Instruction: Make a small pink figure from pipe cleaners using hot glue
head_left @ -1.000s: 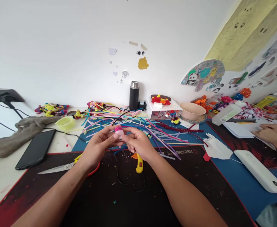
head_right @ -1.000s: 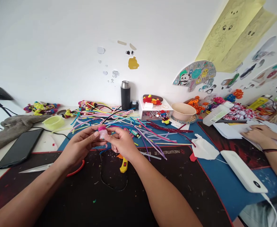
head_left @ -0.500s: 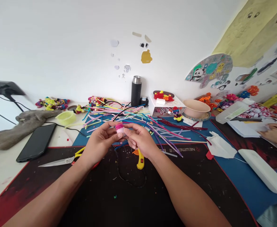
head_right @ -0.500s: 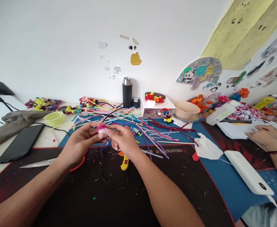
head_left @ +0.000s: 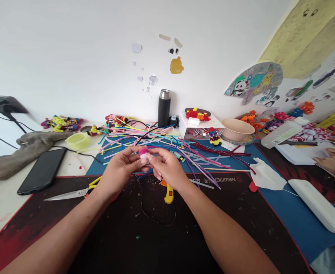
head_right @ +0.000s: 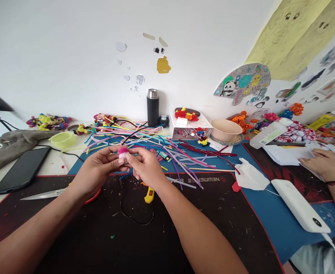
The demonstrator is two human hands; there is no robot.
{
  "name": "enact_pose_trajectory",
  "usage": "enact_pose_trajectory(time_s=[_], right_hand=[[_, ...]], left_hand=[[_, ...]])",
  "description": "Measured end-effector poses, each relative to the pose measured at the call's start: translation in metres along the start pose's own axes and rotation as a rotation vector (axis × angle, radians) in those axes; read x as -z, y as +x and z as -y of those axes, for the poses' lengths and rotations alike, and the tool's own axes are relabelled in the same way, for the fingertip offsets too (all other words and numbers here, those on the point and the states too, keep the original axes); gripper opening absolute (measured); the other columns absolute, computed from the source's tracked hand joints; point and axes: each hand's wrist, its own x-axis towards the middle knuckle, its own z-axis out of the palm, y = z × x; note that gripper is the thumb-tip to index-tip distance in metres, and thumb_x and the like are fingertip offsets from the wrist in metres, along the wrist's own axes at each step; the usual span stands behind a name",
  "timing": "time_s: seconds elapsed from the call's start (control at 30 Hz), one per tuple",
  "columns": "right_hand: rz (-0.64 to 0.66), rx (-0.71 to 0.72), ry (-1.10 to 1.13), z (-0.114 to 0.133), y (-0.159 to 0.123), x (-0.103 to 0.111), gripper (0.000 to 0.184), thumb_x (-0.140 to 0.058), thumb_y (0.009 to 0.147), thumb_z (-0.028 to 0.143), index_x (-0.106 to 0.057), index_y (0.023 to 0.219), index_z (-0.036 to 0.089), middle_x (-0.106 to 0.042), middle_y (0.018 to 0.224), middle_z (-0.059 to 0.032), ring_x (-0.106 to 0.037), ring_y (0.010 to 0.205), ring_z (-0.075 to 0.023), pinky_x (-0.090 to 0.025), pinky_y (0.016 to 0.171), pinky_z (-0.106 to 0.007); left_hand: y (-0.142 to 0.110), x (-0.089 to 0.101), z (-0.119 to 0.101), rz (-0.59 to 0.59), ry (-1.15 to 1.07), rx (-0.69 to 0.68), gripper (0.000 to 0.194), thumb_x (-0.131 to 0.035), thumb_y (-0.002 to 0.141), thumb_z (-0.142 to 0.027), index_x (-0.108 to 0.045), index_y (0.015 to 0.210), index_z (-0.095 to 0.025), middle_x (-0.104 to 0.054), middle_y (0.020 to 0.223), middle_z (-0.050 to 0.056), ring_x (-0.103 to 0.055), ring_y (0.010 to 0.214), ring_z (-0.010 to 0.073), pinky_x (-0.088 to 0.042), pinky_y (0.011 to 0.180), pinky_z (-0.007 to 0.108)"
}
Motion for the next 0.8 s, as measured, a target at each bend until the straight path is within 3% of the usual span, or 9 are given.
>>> enact_pose_trajectory(time_s=[0.17, 0.33, 0.6, 0.7, 0.8], right_hand=[[-0.009, 0.003, -0.013, 0.003, -0.001, -0.003, 0.044, -0.074, 0.091, 0.057, -0.064, 0.113, 0.020, -0.052, 0.054, 0.0119, -0.042, 0.037, -0.0082, -0.031, 0.040, -0.023], [-0.006, 0.004, -0.012, 0.004, -0.002, -0.003, 0.045, -0.077, 0.089, 0.058, -0.063, 0.109, 0.020, -0.050, 0.051, 0.0127, -0.043, 0.036, -0.0088, -0.030, 0.038, -0.023], [0.007, 0.023, -0.022, 0.001, -0.002, -0.003, 0.038, -0.077, 0.092, 0.052, -0.063, 0.110, 0.021, -0.051, 0.052, 0.0128, -0.044, 0.037, -0.0086, -0.033, 0.038, -0.021], [0.014, 0.028, -0.047, -0.001, -0.002, -0.003, 0.038, -0.076, 0.093, 0.052, -0.062, 0.111, 0.021, -0.051, 0.052, 0.0131, -0.045, 0.037, -0.0088, -0.034, 0.038, -0.020], [0.005, 0.044, -0.051, -0.003, -0.002, -0.003, 0.038, -0.074, 0.095, 0.053, -0.062, 0.113, 0.021, -0.052, 0.052, 0.0130, -0.044, 0.037, -0.0088, -0.034, 0.039, -0.020]], left_hand=[[0.002, -0.002, -0.004, -0.001, -0.036, -0.005, 0.044, -0.103, 0.071, -0.036, -0.080, 0.105, -0.020, -0.086, 0.096, 0.006, -0.081, 0.082, 0.0195, -0.067, 0.076, 0.026], [0.002, 0.005, -0.003, 0.021, -0.076, 0.058, 0.045, -0.100, 0.074, -0.033, -0.083, 0.114, -0.021, -0.087, 0.103, 0.008, -0.082, 0.088, 0.0218, -0.068, 0.080, 0.028], [-0.004, 0.003, -0.016, -0.022, -0.016, 0.092, 0.048, -0.103, 0.069, -0.041, -0.086, 0.110, -0.020, -0.087, 0.107, 0.009, -0.081, 0.081, 0.0193, -0.068, 0.078, 0.026], [-0.004, 0.000, -0.017, -0.013, 0.031, 0.081, 0.050, -0.102, 0.069, -0.042, -0.086, 0.111, -0.021, -0.087, 0.103, 0.009, -0.080, 0.076, 0.0195, -0.069, 0.077, 0.030], [-0.003, 0.001, -0.014, -0.002, 0.063, 0.059, 0.052, -0.100, 0.072, -0.045, -0.084, 0.116, -0.020, -0.087, 0.107, 0.010, -0.082, 0.083, 0.0234, -0.070, 0.081, 0.034]])
